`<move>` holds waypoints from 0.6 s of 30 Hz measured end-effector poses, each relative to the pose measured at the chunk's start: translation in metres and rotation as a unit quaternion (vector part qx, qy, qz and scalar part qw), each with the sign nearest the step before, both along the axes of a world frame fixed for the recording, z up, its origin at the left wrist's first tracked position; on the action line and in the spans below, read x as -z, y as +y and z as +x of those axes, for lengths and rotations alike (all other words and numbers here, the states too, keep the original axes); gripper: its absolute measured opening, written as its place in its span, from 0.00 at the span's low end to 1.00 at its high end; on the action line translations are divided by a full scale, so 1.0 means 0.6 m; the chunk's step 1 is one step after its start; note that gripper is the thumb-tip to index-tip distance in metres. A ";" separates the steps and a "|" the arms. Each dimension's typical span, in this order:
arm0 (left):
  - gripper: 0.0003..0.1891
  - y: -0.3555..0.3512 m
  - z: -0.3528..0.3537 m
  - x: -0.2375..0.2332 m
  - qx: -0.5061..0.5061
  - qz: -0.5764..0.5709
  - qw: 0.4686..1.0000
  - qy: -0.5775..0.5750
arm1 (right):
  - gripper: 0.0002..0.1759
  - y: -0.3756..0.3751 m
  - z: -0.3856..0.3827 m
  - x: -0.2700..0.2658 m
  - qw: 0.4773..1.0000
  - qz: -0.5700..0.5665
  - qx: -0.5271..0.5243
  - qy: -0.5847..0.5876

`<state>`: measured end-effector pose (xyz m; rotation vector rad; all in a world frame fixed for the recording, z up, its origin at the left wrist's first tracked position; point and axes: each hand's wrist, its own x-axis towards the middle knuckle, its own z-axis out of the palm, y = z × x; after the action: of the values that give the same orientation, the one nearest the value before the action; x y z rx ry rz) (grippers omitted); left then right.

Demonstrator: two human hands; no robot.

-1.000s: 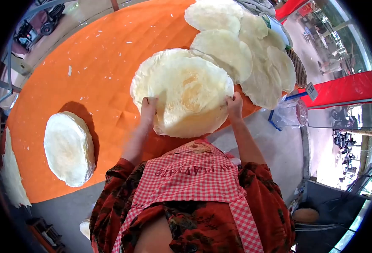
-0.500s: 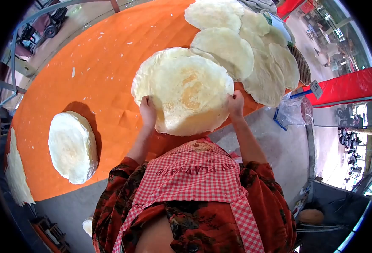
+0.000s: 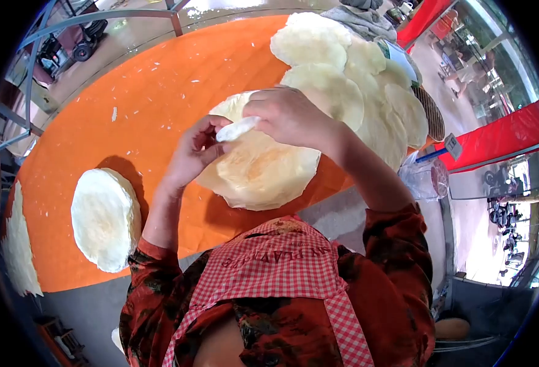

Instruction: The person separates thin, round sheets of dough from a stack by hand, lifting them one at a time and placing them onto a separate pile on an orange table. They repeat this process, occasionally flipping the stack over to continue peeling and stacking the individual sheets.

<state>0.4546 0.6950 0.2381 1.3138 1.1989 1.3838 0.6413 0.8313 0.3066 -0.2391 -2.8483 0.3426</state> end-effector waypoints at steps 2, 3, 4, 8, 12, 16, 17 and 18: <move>0.10 -0.017 -0.016 -0.020 -0.048 0.037 0.991 0.115 | 0.09 -0.013 0.010 -0.019 0.996 -0.081 0.024 -0.006; 0.11 -0.024 -0.020 -0.020 -0.051 0.023 0.994 0.097 | 0.09 -0.021 0.014 -0.026 0.992 -0.119 0.034 -0.016; 0.11 -0.030 -0.020 -0.020 -0.046 0.007 0.996 0.074 | 0.09 -0.028 0.019 -0.030 0.986 -0.157 0.045 -0.027; 0.07 -0.041 -0.016 -0.011 -0.032 -0.027 0.999 -0.021 | 0.13 -0.043 0.032 -0.041 0.935 -0.349 0.044 -0.028; 0.05 -0.045 -0.016 -0.014 -0.028 -0.009 0.999 -0.027 | 0.17 -0.058 0.043 -0.054 0.903 -0.428 0.038 -0.010; 0.03 -0.039 -0.015 -0.003 -0.024 0.027 0.999 -0.017 | 0.13 -0.061 0.053 -0.052 0.903 -0.427 0.047 0.016; 0.03 -0.040 -0.012 -0.005 -0.027 0.032 0.999 -0.013 | 0.12 -0.063 0.055 -0.047 0.903 -0.425 0.056 0.034; 0.03 -0.041 -0.009 -0.008 -0.031 0.038 0.999 -0.009 | 0.10 -0.066 0.054 -0.040 0.903 -0.423 0.063 0.051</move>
<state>0.4494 0.6703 0.2430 1.3231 1.1941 1.4945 0.6737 0.7919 0.3306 -0.5367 -2.3781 1.4923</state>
